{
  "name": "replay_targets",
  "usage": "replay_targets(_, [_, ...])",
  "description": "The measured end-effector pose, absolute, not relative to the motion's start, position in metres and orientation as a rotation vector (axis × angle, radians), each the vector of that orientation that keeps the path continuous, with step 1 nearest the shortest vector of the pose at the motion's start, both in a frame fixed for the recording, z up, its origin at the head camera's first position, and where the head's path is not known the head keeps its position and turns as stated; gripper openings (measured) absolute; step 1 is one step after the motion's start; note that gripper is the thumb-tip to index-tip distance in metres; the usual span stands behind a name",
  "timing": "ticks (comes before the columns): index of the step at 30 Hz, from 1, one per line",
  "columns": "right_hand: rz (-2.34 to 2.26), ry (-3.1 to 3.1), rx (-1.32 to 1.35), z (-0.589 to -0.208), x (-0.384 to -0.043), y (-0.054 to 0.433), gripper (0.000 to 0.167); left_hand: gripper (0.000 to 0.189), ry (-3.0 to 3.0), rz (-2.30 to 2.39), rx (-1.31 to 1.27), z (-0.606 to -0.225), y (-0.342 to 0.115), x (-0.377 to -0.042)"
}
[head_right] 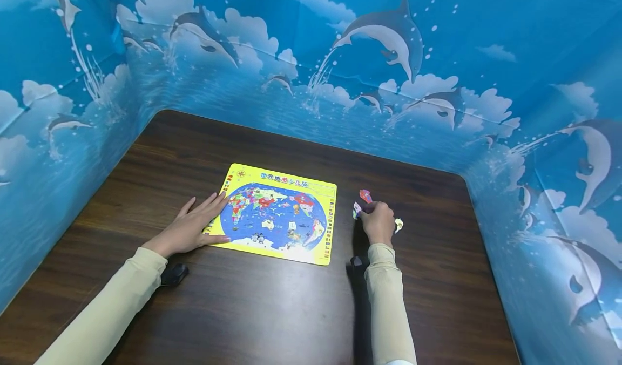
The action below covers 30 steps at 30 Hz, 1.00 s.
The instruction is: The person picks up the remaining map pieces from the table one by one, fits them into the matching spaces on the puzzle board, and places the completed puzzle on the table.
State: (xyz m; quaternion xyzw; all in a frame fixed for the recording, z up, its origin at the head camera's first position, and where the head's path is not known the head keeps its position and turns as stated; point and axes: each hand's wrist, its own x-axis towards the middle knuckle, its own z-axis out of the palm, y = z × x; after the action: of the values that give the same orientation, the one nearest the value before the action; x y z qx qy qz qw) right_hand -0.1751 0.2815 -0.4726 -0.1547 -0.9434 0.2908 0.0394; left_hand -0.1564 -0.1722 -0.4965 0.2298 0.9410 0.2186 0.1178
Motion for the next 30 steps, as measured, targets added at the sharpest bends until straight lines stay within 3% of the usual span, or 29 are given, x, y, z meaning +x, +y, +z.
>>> replay_targets(9, [0.906,-2.874,-0.459,-0.477,-0.179,0.285,0.026,0.107,2.742,0.650,0.642,-0.496,-0.171,-0.156])
replay_targets(18, [0.917,-2.861,-0.514,-0.481,-0.197,0.295,0.040,0.105,2.756,0.651,0.631,-0.496,-0.172,-0.151])
replay_targets(30, [1.080,-2.785,-0.623,-0.487,-0.206,0.302,0.026,0.106,2.769,0.665,0.647,-0.497,-0.172,-0.152])
